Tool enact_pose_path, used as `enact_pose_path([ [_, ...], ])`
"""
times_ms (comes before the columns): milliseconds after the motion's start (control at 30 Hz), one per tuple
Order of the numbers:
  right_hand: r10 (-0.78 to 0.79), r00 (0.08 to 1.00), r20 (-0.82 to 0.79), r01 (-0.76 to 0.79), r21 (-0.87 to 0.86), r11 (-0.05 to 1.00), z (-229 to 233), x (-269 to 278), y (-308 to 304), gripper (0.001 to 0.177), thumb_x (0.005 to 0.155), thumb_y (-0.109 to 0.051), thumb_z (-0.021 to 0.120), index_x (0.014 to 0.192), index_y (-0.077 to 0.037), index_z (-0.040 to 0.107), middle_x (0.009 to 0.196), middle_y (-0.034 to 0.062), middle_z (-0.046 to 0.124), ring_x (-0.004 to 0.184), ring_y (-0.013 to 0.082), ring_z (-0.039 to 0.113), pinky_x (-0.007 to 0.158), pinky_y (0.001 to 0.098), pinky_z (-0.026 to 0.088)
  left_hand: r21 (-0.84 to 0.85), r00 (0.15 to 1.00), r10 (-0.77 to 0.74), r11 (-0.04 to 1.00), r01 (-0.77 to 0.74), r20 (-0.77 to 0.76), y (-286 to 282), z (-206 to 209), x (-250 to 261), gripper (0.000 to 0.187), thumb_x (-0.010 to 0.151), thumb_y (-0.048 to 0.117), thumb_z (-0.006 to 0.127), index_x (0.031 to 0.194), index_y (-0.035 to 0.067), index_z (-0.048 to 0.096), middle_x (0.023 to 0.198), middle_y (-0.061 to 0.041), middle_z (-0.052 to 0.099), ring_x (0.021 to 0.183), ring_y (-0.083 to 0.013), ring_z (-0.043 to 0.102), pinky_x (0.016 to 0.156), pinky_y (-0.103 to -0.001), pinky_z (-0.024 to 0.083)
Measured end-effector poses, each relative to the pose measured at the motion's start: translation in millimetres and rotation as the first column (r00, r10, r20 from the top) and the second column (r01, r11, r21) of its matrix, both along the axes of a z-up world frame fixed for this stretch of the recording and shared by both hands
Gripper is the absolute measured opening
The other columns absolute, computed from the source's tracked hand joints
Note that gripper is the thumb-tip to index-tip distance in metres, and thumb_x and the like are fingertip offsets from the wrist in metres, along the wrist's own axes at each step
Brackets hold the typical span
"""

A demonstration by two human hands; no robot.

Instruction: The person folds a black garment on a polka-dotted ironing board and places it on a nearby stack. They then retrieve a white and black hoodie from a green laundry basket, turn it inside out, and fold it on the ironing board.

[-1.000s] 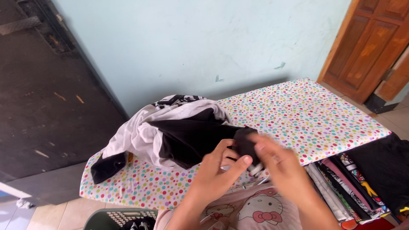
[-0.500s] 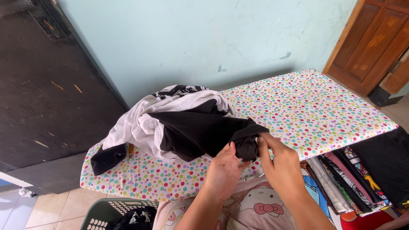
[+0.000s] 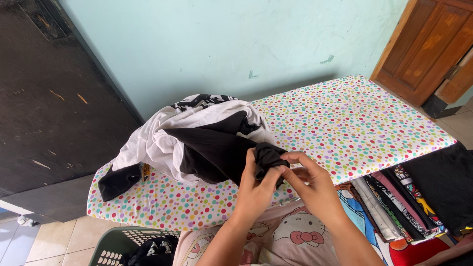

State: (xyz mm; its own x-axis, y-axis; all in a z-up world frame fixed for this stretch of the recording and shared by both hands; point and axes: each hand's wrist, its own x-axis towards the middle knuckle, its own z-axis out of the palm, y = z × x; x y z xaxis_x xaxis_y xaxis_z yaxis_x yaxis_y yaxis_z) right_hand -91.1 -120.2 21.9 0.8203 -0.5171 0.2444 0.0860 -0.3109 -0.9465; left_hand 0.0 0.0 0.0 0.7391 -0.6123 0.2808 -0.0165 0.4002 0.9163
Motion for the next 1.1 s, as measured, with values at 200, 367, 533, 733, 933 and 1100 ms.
enact_pose_path([
  [200,-0.242,0.942,-0.23,0.128,-0.419,0.899,29,-17,12,0.026,0.087,-0.019,0.077,0.112,-0.015,0.07,0.105,0.0012,0.077,0.081,0.019,0.075,0.072,0.0338,0.057,0.024,0.989,-0.048,0.998,0.051,-0.138,9,25,4,0.049,0.087,0.008,0.056,0.134,0.012,0.041,0.1,-0.006,0.06,0.07,-0.01,0.054,0.057,-0.024,0.046],
  [367,-0.207,0.978,0.034,0.206,-0.342,0.917,17,-24,-12,0.019,0.085,-0.011,0.075,0.103,-0.008,0.071,0.1,0.0047,0.073,0.088,0.0164,0.071,0.075,0.0334,0.055,0.171,0.96,-0.05,0.985,0.003,0.274,24,48,-4,0.074,0.078,0.008,0.067,0.139,0.013,0.026,0.115,-0.005,0.061,0.09,-0.0101,0.061,0.063,-0.024,0.049],
  [533,-0.009,0.96,0.28,-0.073,0.281,0.957,-3,-35,-52,0.011,0.09,0.0,0.063,0.1,-0.003,0.067,0.109,0.0016,0.071,0.098,0.0106,0.063,0.085,0.03,0.049,0.247,0.693,0.073,0.903,-0.351,0.717,25,59,-5,0.067,0.076,0.014,0.085,0.135,0.012,0.054,0.116,-0.009,0.064,0.102,-0.0225,0.065,0.084,-0.034,0.054],
  [733,-0.127,0.95,0.284,0.033,0.314,0.949,-6,-29,-66,0.016,0.11,-0.016,0.053,0.102,-0.003,0.059,0.088,-0.0002,0.061,0.083,0.0081,0.056,0.074,0.0259,0.045,0.212,0.836,0.012,0.965,-0.154,0.549,19,77,-12,0.064,0.074,0.025,0.088,0.125,0.008,0.055,0.117,-0.012,0.052,0.096,-0.026,0.063,0.077,-0.034,0.055],
  [933,0.006,0.985,0.175,-0.016,0.053,0.998,-3,-25,-50,0.024,0.11,-0.023,0.057,0.104,0.0,0.064,0.087,0.0024,0.056,0.081,0.0096,0.049,0.072,0.0263,0.042,0.269,0.726,0.065,0.903,-0.334,0.684,19,79,-25,0.024,0.086,0.021,0.079,0.102,0.005,0.069,0.085,-0.006,0.066,0.07,-0.0171,0.064,0.061,-0.031,0.05],
  [1100,0.295,0.881,0.37,-0.256,-0.152,0.955,12,-25,-29,0.06,0.084,-0.02,0.074,0.134,-0.002,0.047,0.133,0.0078,0.055,0.127,0.0133,0.05,0.105,0.0294,0.039,0.275,0.935,0.018,0.953,-0.123,0.353,14,59,-7,0.014,0.1,0.017,0.068,0.108,0.004,0.067,0.073,-0.004,0.064,0.06,-0.0132,0.059,0.056,-0.028,0.045],
])
